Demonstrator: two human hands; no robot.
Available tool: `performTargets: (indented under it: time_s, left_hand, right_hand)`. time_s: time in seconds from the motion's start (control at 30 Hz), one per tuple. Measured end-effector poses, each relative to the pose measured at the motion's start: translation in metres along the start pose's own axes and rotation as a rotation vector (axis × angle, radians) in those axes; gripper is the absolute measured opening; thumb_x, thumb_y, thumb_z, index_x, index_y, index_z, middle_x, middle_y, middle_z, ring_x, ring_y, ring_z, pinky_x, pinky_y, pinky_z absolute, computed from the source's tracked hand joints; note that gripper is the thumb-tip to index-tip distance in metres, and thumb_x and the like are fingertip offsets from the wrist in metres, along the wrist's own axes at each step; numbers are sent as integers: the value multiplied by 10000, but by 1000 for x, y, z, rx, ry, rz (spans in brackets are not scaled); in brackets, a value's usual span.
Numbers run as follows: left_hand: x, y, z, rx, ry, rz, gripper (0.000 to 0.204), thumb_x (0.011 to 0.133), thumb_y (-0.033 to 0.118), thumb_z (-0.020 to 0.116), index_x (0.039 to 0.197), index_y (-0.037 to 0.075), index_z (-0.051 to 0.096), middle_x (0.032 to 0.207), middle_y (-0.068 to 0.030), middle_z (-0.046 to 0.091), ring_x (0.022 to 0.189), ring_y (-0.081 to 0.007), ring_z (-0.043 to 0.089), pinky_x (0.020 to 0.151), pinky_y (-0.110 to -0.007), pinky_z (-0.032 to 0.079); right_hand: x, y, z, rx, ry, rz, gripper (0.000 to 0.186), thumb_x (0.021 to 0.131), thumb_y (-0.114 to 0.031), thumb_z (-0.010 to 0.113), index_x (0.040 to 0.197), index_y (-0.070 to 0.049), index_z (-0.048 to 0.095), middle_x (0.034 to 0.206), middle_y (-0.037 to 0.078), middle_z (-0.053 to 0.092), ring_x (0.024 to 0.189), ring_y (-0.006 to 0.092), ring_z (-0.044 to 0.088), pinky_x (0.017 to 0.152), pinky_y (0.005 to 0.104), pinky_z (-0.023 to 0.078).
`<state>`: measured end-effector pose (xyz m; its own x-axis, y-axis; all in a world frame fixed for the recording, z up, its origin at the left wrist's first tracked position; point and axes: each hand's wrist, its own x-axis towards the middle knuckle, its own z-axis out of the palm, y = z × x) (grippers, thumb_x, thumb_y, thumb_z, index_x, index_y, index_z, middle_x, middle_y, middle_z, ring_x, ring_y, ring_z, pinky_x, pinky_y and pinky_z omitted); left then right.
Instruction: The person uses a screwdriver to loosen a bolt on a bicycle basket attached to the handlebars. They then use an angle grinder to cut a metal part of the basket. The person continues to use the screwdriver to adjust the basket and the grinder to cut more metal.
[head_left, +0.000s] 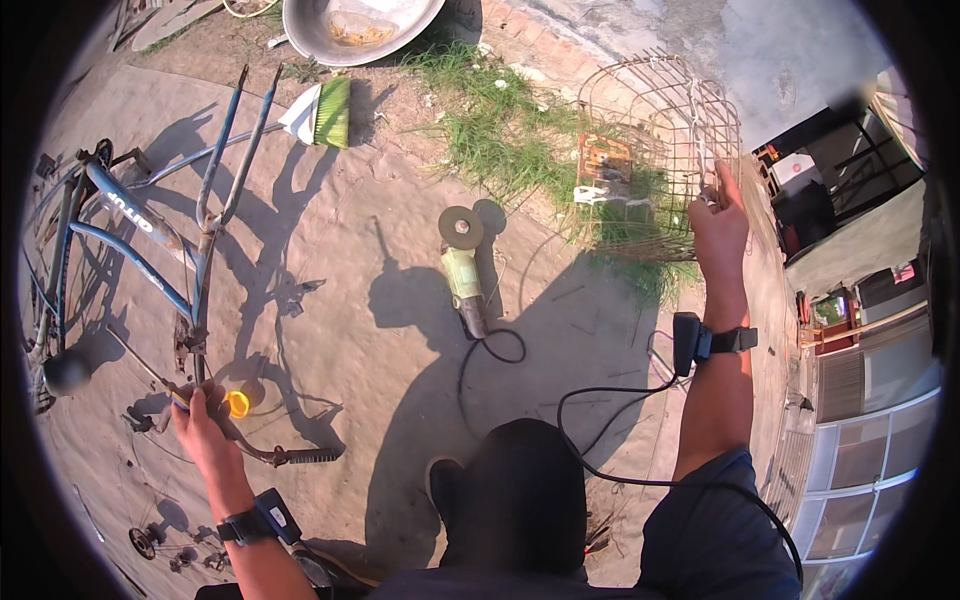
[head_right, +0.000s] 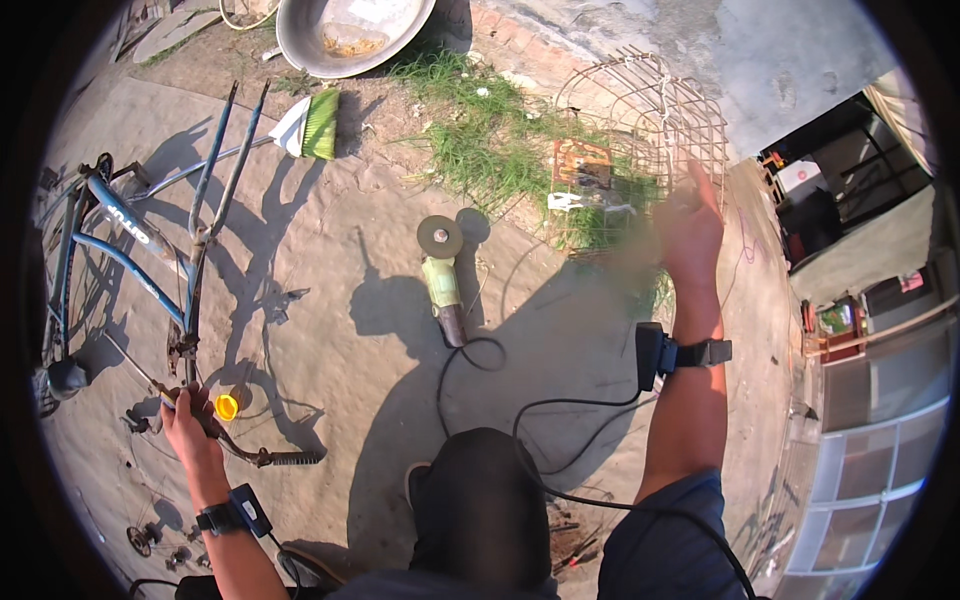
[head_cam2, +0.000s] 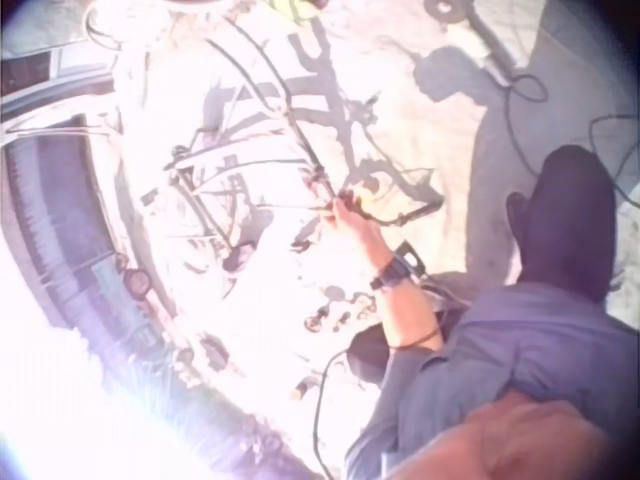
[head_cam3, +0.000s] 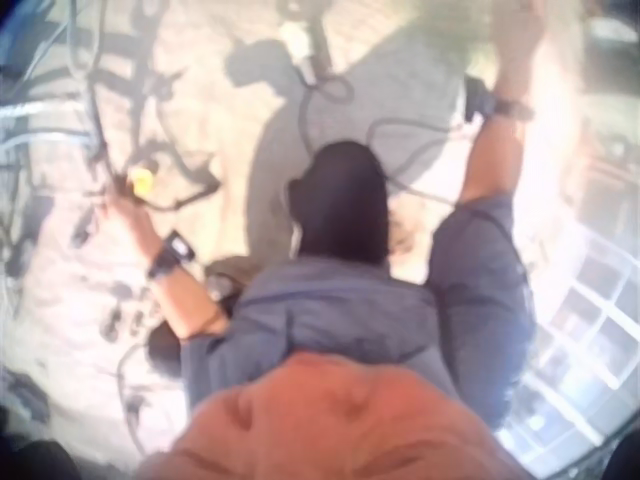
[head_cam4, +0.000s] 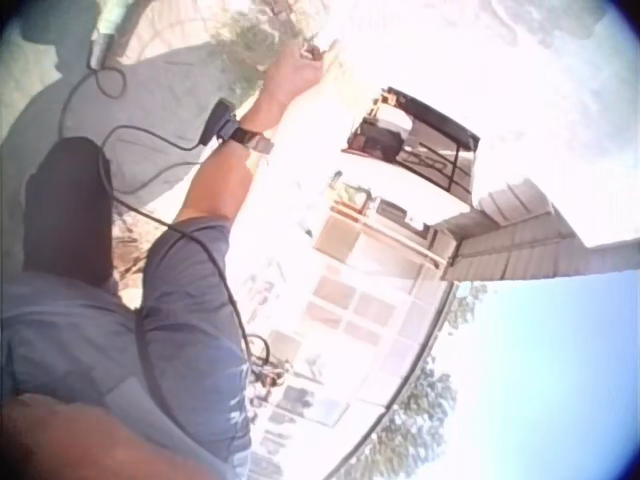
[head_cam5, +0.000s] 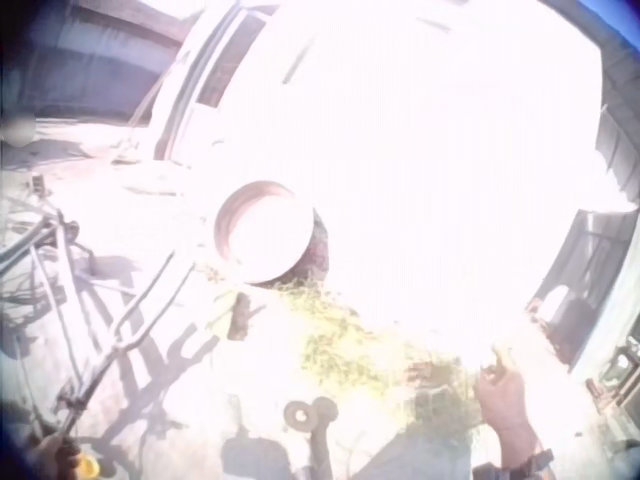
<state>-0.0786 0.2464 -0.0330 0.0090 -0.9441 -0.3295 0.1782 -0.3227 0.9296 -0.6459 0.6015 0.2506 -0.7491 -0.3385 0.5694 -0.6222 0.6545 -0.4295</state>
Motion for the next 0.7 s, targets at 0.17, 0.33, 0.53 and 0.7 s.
performTargets:
  time_s: [0.17, 0.33, 0.53, 0.7]
  left_hand:
    - [-9, 9, 3, -9, 41, 46, 101, 1045, 103, 611, 1143, 84, 597, 1039, -70, 728, 875, -179, 720, 728, -302, 565]
    - [-28, 17, -3, -22, 96, -39, 94, 1036, 76, 583, 1125, 78, 554, 1006, -106, 728, 832, -214, 743, 683, -324, 589]
    - [-51, -11, 28, -68, 10, -200, 106, 1034, 90, 589, 1116, 61, 531, 975, -91, 718, 813, -178, 724, 674, -318, 566]
    - [-67, -17, 32, -19, -39, -316, 253, 1022, 112, 580, 1258, 24, 546, 1021, -106, 717, 869, -186, 730, 712, -323, 571]
  right_hand:
    - [9, -31, 31, 249, -42, 48, 718, 850, -19, 666, 1552, -52, 522, 996, 33, 678, 735, 70, 564, 667, 250, 487]
    - [12, -85, 71, 448, -102, -6, 733, 836, 63, 486, 1555, -72, 534, 776, -75, 523, 586, 9, 345, 516, 204, 285]
    - [54, -87, 97, 673, -265, -274, 769, 852, 79, 439, 1614, -26, 408, 1556, 156, 522, 1076, 105, 594, 864, 225, 438]
    - [16, -242, 107, 568, -232, -553, 715, 896, 53, 469, 1606, 2, 404, 1573, 166, 502, 1304, 175, 520, 1054, 286, 395]
